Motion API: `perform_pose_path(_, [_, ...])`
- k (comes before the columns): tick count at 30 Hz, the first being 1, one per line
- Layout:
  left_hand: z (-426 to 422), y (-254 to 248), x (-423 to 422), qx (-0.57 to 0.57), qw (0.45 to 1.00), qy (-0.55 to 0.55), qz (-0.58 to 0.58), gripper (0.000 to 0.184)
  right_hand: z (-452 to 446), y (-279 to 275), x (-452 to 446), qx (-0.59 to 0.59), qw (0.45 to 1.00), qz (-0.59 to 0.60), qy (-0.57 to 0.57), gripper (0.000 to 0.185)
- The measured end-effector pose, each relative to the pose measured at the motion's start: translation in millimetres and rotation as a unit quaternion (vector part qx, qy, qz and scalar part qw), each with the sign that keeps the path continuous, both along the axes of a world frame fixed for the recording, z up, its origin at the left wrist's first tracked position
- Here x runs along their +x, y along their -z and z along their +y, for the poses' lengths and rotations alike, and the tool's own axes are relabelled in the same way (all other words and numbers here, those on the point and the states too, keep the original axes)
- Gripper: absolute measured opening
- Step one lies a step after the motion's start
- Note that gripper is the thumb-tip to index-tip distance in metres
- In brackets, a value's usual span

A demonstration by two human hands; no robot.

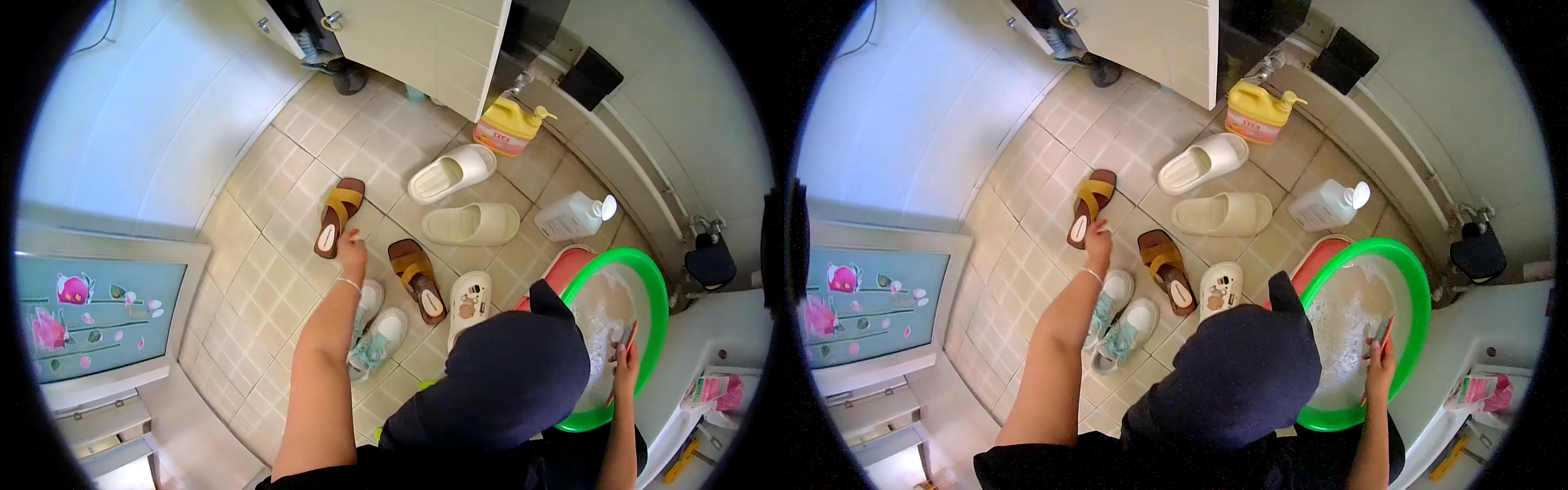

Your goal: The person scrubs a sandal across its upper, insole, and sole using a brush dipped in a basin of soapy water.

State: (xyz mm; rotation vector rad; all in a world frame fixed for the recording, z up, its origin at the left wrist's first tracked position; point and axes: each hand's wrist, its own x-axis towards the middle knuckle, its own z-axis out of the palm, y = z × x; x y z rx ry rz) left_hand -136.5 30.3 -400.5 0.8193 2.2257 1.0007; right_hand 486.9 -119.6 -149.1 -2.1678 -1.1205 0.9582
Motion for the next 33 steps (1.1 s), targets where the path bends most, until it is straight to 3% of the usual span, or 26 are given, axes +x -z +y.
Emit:
perform_pose_path(1, [13, 53, -33, 0.084, 0.994, -0.042, 0.062, 0.034, 0, -1, -1, -0.018, 1.000, -0.006, 0.008, 0.041])
perform_pose_path(3, [34, 25, -43, 0.068, 0.995, -0.076, 0.017, 0.036, 1, -8, -16, -0.023, 1.000, -0.008, 0.018, 0.042])
perform_pose_path(5, [52, -2, -45, 0.009, 0.973, -0.165, -0.164, 0.042, 3, -12, -24, -0.026, 0.999, -0.013, 0.031, 0.042])
perform_pose_path(8, [63, 46, -75, -0.089, 0.980, -0.075, -0.164, 0.038, 4, -13, -26, -0.031, 0.999, -0.024, 0.007, 0.044])
perform_pose_path(11, [69, 11, -48, -0.103, 0.987, -0.091, -0.084, 0.036, 7, -14, -26, 0.013, 1.000, -0.015, -0.012, 0.044])
perform_pose_path(12, [70, 0, -34, 0.026, 0.985, -0.145, -0.088, 0.026, 8, -17, -24, 0.023, 0.999, -0.026, -0.023, 0.045])
perform_pose_path(13, [69, -16, -21, 0.025, 0.985, -0.143, -0.092, 0.026, 7, -22, -23, 0.029, 0.998, -0.036, -0.035, 0.046])
perform_pose_path(15, [72, -59, 0, 0.153, 0.957, -0.093, -0.229, 0.010, 11, -33, -26, 0.039, 0.998, -0.038, -0.023, 0.048])
perform_pose_path(16, [67, -82, 11, 0.179, 0.961, 0.022, -0.211, 0.007, 15, -41, -30, 0.051, 0.998, -0.039, -0.010, 0.050])
perform_pose_path(19, [56, -195, 72, 0.223, 0.893, 0.160, -0.357, 0.012, 38, -78, -63, 0.093, 0.996, 0.015, -0.003, 0.056])
perform_pose_path(23, [40, -335, 155, 0.201, 0.835, 0.307, -0.410, 0.017, 68, -120, -95, 0.174, 0.978, 0.110, -0.041, 0.052])
perform_pose_path(26, [37, -409, 211, 0.183, 0.755, 0.431, -0.460, 0.027, 86, -164, -108, 0.179, 0.963, 0.186, -0.076, 0.058])
perform_pose_path(28, [34, -454, 250, 0.166, 0.720, 0.483, -0.469, 0.028, 93, -187, -109, 0.247, 0.921, 0.299, -0.029, 0.071])
perform_pose_path(31, [17, -502, 313, 0.121, 0.682, 0.546, -0.472, 0.030, 93, -198, -86, 0.338, 0.796, 0.503, -0.018, 0.061])
perform_pose_path(33, [3, -511, 348, 0.056, 0.644, 0.565, -0.512, 0.030, 79, -204, -71, 0.365, 0.779, 0.510, 0.010, 0.056])
